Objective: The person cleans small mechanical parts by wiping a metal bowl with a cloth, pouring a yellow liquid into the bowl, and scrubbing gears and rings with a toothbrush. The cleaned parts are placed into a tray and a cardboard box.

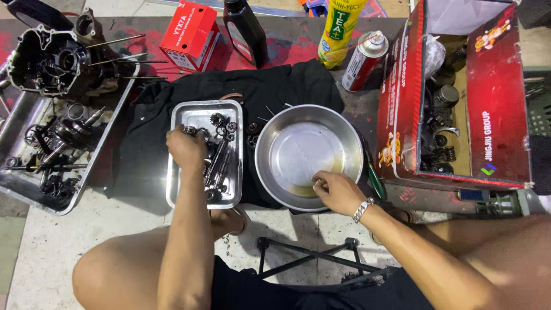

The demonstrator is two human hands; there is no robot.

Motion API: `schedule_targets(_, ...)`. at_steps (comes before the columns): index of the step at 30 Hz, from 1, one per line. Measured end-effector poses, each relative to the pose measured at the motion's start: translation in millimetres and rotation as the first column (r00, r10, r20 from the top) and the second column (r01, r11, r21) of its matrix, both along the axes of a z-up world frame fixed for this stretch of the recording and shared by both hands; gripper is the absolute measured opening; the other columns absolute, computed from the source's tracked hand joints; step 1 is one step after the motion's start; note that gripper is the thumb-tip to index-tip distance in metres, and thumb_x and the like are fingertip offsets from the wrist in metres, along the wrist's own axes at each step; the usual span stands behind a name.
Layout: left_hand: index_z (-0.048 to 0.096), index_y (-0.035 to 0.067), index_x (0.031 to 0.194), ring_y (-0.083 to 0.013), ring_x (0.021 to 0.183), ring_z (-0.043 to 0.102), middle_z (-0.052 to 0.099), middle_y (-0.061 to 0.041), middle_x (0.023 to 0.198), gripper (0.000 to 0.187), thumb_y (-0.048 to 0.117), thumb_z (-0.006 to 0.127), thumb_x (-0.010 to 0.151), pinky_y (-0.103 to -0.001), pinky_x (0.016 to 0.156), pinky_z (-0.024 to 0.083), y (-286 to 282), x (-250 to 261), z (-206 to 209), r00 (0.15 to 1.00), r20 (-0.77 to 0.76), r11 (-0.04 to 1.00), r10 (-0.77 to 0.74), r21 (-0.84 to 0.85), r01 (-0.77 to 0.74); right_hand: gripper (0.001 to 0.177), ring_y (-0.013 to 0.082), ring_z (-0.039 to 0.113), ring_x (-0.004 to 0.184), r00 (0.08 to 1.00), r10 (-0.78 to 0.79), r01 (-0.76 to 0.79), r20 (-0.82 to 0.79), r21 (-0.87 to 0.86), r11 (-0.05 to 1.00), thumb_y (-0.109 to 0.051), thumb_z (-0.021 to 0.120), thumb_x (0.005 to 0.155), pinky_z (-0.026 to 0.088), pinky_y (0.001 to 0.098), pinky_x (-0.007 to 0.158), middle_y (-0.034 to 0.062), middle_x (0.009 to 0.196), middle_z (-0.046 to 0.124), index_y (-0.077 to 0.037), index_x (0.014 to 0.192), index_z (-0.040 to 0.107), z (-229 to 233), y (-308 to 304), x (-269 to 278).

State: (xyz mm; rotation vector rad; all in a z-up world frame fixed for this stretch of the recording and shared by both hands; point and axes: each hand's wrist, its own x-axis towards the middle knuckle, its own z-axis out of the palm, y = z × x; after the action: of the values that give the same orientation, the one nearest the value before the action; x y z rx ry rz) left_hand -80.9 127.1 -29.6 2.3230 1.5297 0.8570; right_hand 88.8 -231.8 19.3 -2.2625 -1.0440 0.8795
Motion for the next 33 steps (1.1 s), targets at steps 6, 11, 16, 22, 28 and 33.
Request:
schedule_targets(6, 0.070, 0.006, 0.122, -0.0354, 0.110, 0.065, 0.070, -0.016, 0.121, 0.052, 0.021, 0.085, 0.076, -0.044, 0.095, 0.051, -32.4, 52.6, -4.5, 0.833, 0.022, 0.814, -0.553, -0.198, 0.546, 0.025, 0.0291, 0.075, 0.093, 1.000, 0.025, -0.025, -0.007, -0.053, 0.998, -0.019, 0.066, 0.088, 0.057, 0.0403, 0.084, 0.0135, 0.099, 0.078, -0.007, 0.110, 0.072, 1.9, 5.7, -3.7)
schedule_targets(11, 0.074, 0.008, 0.108, -0.0347, 0.114, 0.059, 0.074, -0.010, 0.113, 0.035, 0.025, 0.084, 0.079, -0.046, 0.100, 0.047, -38.1, 78.9, 1.0, 0.643, -0.287, 0.702, -0.710, -0.208, 0.681, 0.026, 0.0334, 0.072, 0.095, 0.994, 0.061, -0.052, 0.094, -0.092, 0.994, -0.018, 0.065, 0.089, 0.056, 0.0451, 0.083, 0.0130, 0.099, 0.076, -0.008, 0.112, 0.069, 2.7, -3.0, -10.3)
schedule_targets(16, 0.073, 0.005, 0.100, -0.0366, 0.107, 0.059, 0.071, -0.014, 0.104, 0.037, 0.026, 0.087, 0.073, -0.047, 0.096, 0.048, -59.0, 79.8, 44.0, 0.806, -0.123, 0.815, -0.579, -0.060, 0.576, 0.025, 0.0348, 0.068, 0.103, 0.950, 0.053, -0.050, 0.308, -0.017, 0.999, -0.017, 0.067, 0.087, 0.050, 0.0475, 0.094, 0.0162, 0.108, 0.073, -0.006, 0.110, 0.070, -11.9, -16.9, -1.7)
schedule_targets(22, 0.073, 0.013, 0.108, -0.0328, 0.097, 0.066, 0.068, -0.011, 0.111, 0.041, 0.019, 0.086, 0.069, -0.045, 0.084, 0.053, -146.9, 63.0, 62.7, 0.602, 0.037, 0.559, -0.798, -0.329, 0.761, 0.026, 0.0307, 0.059, 0.119, 0.863, -0.107, 0.062, 0.493, 0.107, 0.992, -0.011, 0.068, 0.081, 0.044, 0.0444, 0.101, 0.0126, 0.115, 0.070, -0.005, 0.106, 0.072, -9.6, -39.0, 13.6)
schedule_targets(28, 0.070, 0.009, 0.118, -0.0338, 0.115, 0.061, 0.063, -0.011, 0.127, 0.046, 0.007, 0.078, 0.073, -0.043, 0.097, 0.051, -213.6, 57.8, 13.2, 0.343, -0.043, 0.331, -0.938, -0.394, 0.857, 0.026, 0.0329, 0.057, 0.119, 0.896, -0.143, 0.048, 0.420, 0.228, 0.973, -0.009, 0.070, 0.077, 0.044, 0.0445, 0.101, 0.0137, 0.118, 0.068, -0.002, 0.102, 0.071, -7.3, -49.4, 12.4)
schedule_targets(33, 0.073, 0.014, 0.120, -0.0311, 0.115, 0.060, 0.065, -0.010, 0.124, 0.047, 0.015, 0.079, 0.074, -0.045, 0.095, 0.049, -233.8, 75.3, 7.9, 0.361, -0.106, 0.376, -0.927, -0.213, 0.902, 0.022, 0.0319, 0.060, 0.115, 0.950, -0.194, 0.135, 0.244, 0.241, 0.961, -0.008, 0.068, 0.082, 0.047, 0.0413, 0.100, 0.0125, 0.114, 0.070, -0.002, 0.102, 0.072, -4.3, -50.9, 18.6)
